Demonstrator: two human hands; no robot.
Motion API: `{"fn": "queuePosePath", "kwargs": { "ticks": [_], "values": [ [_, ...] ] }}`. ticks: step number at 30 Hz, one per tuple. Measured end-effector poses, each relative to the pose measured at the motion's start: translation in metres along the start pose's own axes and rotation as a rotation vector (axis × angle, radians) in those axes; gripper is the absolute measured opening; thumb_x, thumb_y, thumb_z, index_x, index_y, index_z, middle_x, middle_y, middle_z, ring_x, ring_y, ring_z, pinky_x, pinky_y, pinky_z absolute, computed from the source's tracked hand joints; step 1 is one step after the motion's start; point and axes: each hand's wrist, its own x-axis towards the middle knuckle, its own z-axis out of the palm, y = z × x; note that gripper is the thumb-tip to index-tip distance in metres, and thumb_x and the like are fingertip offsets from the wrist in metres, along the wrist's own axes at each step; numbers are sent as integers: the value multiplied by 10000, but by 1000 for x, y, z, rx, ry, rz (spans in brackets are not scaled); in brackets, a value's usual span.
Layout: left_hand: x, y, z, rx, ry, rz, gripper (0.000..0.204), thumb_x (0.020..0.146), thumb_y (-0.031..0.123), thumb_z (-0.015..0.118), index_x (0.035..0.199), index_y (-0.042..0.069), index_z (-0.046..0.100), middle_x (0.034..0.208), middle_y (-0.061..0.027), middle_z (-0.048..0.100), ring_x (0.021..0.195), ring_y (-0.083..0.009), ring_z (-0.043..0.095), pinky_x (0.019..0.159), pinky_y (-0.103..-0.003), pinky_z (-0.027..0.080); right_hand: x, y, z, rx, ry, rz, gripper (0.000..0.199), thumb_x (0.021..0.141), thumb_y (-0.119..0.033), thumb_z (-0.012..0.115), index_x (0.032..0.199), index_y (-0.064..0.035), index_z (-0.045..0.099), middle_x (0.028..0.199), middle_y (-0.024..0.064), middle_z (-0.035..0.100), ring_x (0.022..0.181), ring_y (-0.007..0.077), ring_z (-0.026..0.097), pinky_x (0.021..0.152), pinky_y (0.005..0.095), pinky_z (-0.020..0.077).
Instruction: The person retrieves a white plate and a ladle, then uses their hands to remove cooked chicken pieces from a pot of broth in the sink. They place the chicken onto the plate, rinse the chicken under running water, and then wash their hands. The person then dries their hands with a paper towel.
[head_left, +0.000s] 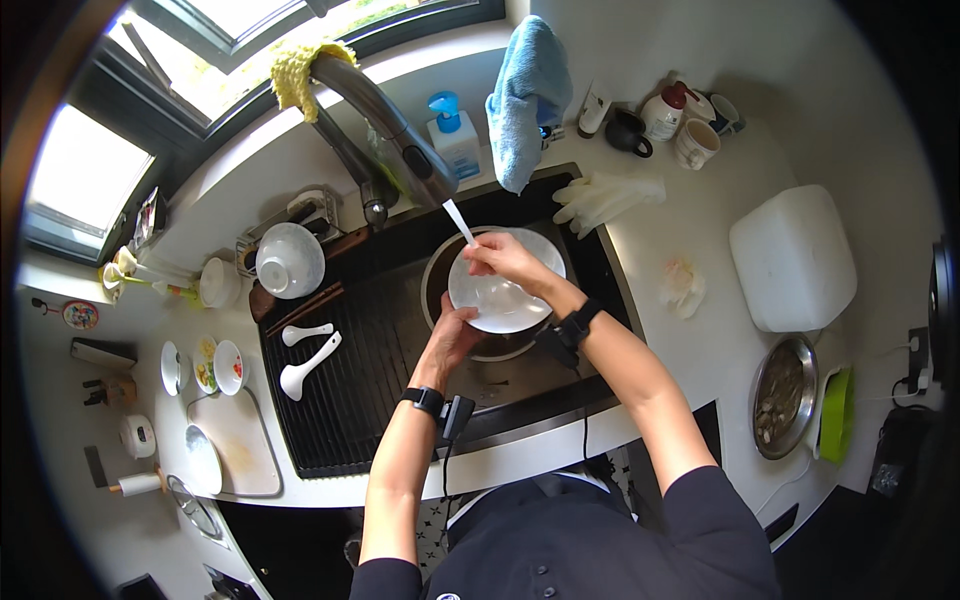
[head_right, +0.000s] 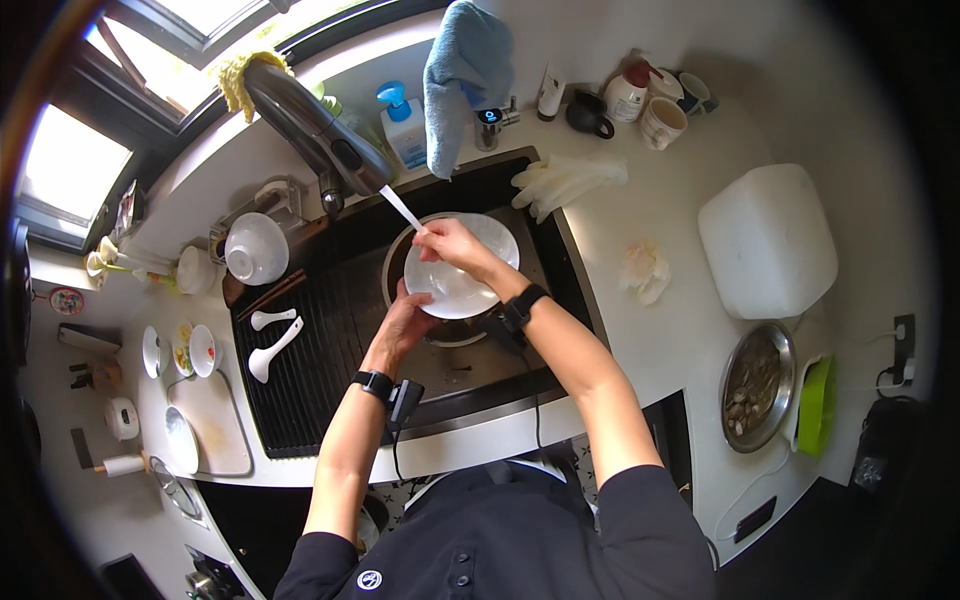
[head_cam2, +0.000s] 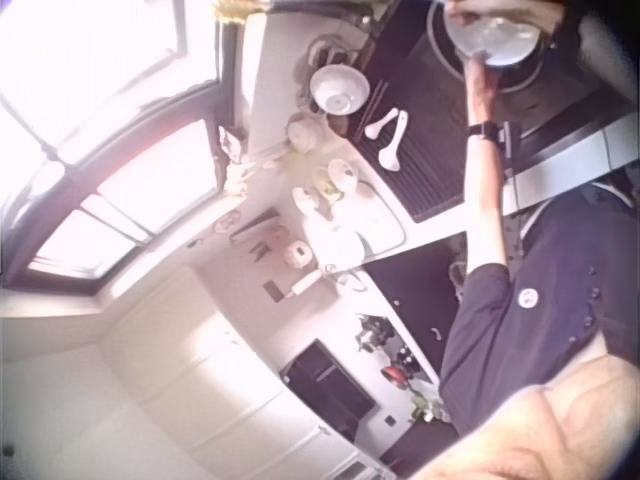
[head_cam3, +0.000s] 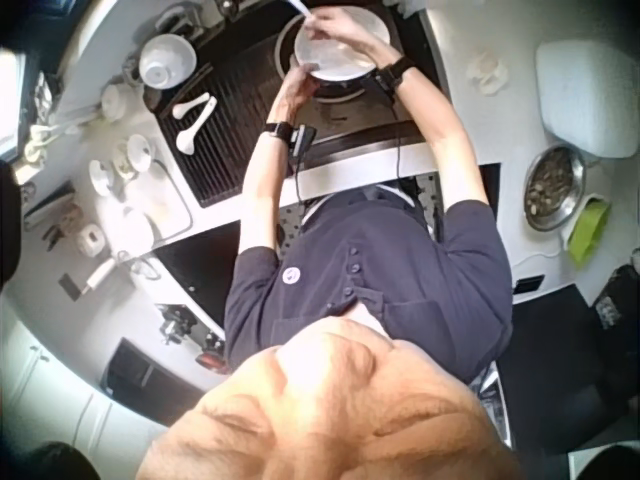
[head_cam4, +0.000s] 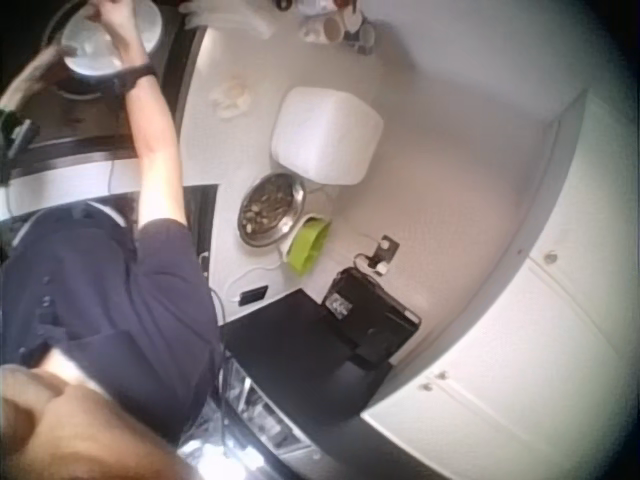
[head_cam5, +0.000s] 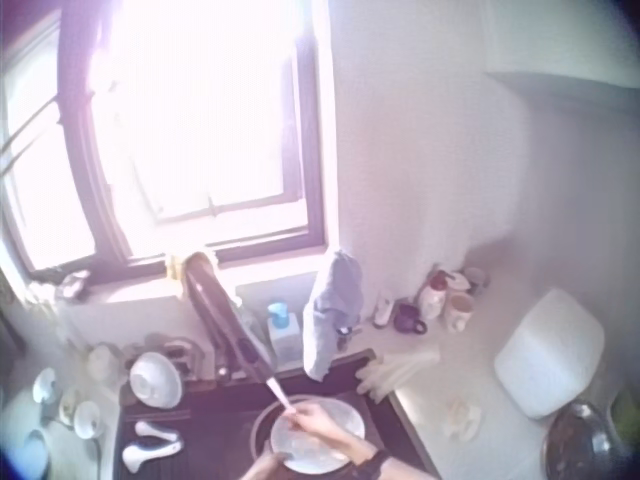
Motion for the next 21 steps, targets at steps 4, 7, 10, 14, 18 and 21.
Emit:
{"fn": "queuePosePath", "kwargs": {
  "ticks": [4,7,10,14,18,21],
  "values": [
    [13,-15,5,77,-4,127,724,884,-39,485,1501,169,167,1444,-141,379,1310,-334,471,990,-507,502,-24,-2,-14,-244,146,-145,204,945,-149,640,1043,21,698,879,78,720,828,135,663,780,284,524],
    [15,-12,5,377,110,422,711,898,-35,460,1516,166,170,1486,-133,351,1317,-313,472,992,-451,490,-37,-2,-21,-350,251,-181,196,920,-118,641,1052,17,695,914,94,734,854,150,673,790,296,526],
    [5,1,7,800,231,713,693,894,-43,411,1522,142,183,1430,-210,464,1255,-374,552,1002,-445,475,-41,0,-25,-408,311,-155,203,913,-110,640,1070,7,692,953,106,736,900,172,687,819,311,534],
    [-30,24,15,1170,452,785,669,889,-32,448,1508,113,238,1114,-279,618,994,-463,656,855,-505,535,-38,8,-23,-532,326,-141,273,899,-132,652,1122,25,673,1024,150,734,980,226,699,881,334,537],
    [-74,38,20,1534,637,851,681,871,-31,535,1493,86,281,975,-235,597,793,-439,664,668,-509,554,-46,15,-17,-1096,350,-174,438,845,-232,647,1226,-18,649,1181,197,684,1130,402,605,1017,462,456],
    [-101,45,13,1502,708,824,671,874,-50,519,1482,92,271,1042,-262,611,836,-469,664,721,-519,562,-56,19,-10,-1163,275,-62,518,835,-234,643,1329,-89,579,1365,148,575,1272,412,466,1068,557,371]
  ]
}}
